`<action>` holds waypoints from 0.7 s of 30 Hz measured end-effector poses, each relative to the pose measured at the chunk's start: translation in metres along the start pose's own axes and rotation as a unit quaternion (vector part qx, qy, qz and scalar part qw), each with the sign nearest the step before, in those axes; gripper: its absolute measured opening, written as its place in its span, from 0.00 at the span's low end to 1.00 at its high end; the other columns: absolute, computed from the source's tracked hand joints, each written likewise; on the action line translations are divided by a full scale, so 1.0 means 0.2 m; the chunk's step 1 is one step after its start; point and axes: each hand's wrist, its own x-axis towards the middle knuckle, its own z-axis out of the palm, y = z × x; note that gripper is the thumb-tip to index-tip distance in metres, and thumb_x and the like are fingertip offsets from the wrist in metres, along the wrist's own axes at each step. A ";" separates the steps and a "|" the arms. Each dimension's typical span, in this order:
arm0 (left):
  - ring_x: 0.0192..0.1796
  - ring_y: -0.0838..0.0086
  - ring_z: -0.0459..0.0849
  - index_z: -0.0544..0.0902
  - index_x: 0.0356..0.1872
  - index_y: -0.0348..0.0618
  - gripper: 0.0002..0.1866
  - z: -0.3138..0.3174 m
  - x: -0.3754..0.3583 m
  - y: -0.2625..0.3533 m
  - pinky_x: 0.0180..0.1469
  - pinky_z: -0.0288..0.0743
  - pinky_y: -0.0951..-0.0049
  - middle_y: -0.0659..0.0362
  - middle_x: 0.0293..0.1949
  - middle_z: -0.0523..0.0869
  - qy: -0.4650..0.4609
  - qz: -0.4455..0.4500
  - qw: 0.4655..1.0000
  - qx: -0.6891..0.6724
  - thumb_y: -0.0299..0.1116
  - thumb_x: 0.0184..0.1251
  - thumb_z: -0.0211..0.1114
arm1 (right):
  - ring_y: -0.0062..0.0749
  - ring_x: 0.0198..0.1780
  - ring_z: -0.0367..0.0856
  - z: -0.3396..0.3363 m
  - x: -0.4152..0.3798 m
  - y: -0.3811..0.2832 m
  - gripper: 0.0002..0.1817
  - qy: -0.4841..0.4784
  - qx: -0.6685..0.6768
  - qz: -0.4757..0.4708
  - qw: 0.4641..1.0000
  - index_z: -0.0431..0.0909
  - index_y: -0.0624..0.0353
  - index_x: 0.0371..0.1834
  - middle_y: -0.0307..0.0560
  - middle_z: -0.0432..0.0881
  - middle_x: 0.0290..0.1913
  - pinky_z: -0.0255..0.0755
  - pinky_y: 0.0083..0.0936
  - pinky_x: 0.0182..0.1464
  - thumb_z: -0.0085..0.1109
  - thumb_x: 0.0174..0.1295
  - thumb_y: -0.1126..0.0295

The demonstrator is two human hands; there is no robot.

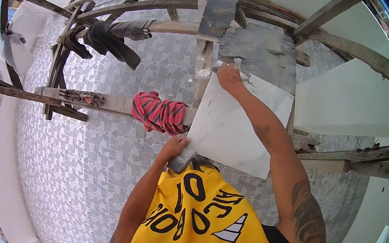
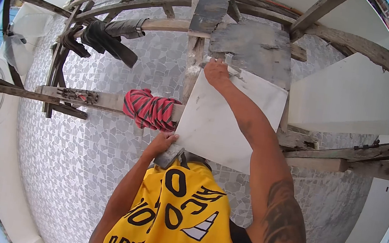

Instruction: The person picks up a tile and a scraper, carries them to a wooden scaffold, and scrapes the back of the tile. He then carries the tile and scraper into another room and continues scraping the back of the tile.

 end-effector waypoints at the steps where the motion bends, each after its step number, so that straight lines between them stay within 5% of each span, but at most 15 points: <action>1: 0.36 0.67 0.81 0.81 0.41 0.29 0.22 0.00 0.03 0.01 0.42 0.72 0.65 0.49 0.33 0.84 0.015 0.032 0.999 0.004 0.45 0.70 0.57 | 0.39 0.46 0.80 -0.05 -0.04 -0.07 0.09 -0.009 0.008 -0.036 0.999 0.85 0.58 0.36 0.44 0.79 0.41 0.78 0.37 0.36 0.57 0.58 0.68; 3: 0.36 0.69 0.81 0.81 0.42 0.29 0.22 0.02 0.02 -0.04 0.42 0.72 0.66 0.50 0.33 0.85 0.041 0.083 0.996 0.012 0.44 0.70 0.57 | 0.40 0.45 0.80 -0.06 -0.10 -0.13 0.10 0.016 0.014 -0.072 0.997 0.85 0.58 0.37 0.45 0.79 0.41 0.78 0.38 0.37 0.56 0.59 0.68; 7: 0.38 0.72 0.81 0.82 0.44 0.30 0.21 -0.01 0.02 -0.03 0.44 0.73 0.68 0.50 0.34 0.85 -0.011 0.007 1.000 0.015 0.44 0.70 0.57 | 0.40 0.45 0.79 -0.02 0.00 0.07 0.11 -0.029 0.055 0.161 0.985 0.86 0.58 0.39 0.47 0.79 0.43 0.78 0.40 0.41 0.56 0.59 0.68; 11: 0.38 0.72 0.80 0.82 0.42 0.30 0.21 -0.01 0.02 0.03 0.46 0.72 0.67 0.51 0.33 0.85 0.008 0.035 0.999 0.006 0.44 0.71 0.57 | 0.41 0.48 0.78 -0.06 -0.20 -0.13 0.11 -0.085 0.032 0.013 0.996 0.86 0.58 0.41 0.49 0.79 0.47 0.78 0.39 0.39 0.57 0.59 0.68; 15: 0.37 0.71 0.79 0.81 0.42 0.30 0.21 -0.02 -0.04 0.08 0.45 0.72 0.67 0.51 0.33 0.85 -0.005 0.045 0.999 0.015 0.44 0.71 0.57 | 0.44 0.47 0.78 -0.02 -0.17 0.25 0.12 -0.060 0.065 0.233 0.968 0.84 0.63 0.41 0.52 0.78 0.46 0.79 0.40 0.39 0.57 0.59 0.70; 19: 0.37 0.74 0.78 0.81 0.42 0.31 0.21 0.00 0.05 0.00 0.45 0.71 0.68 0.54 0.32 0.84 -0.004 0.024 1.000 0.016 0.44 0.71 0.57 | 0.44 0.46 0.78 -0.07 -0.30 0.05 0.13 -0.125 0.026 0.069 0.989 0.83 0.66 0.42 0.54 0.78 0.45 0.79 0.39 0.39 0.58 0.58 0.70; 21: 0.36 0.75 0.77 0.81 0.41 0.31 0.20 -0.01 0.01 0.02 0.44 0.71 0.69 0.56 0.31 0.83 -0.016 0.006 1.000 0.015 0.44 0.71 0.56 | 0.42 0.44 0.78 -0.04 -0.39 0.01 0.12 -0.061 0.018 0.061 0.996 0.83 0.62 0.42 0.53 0.78 0.44 0.79 0.39 0.36 0.59 0.57 0.68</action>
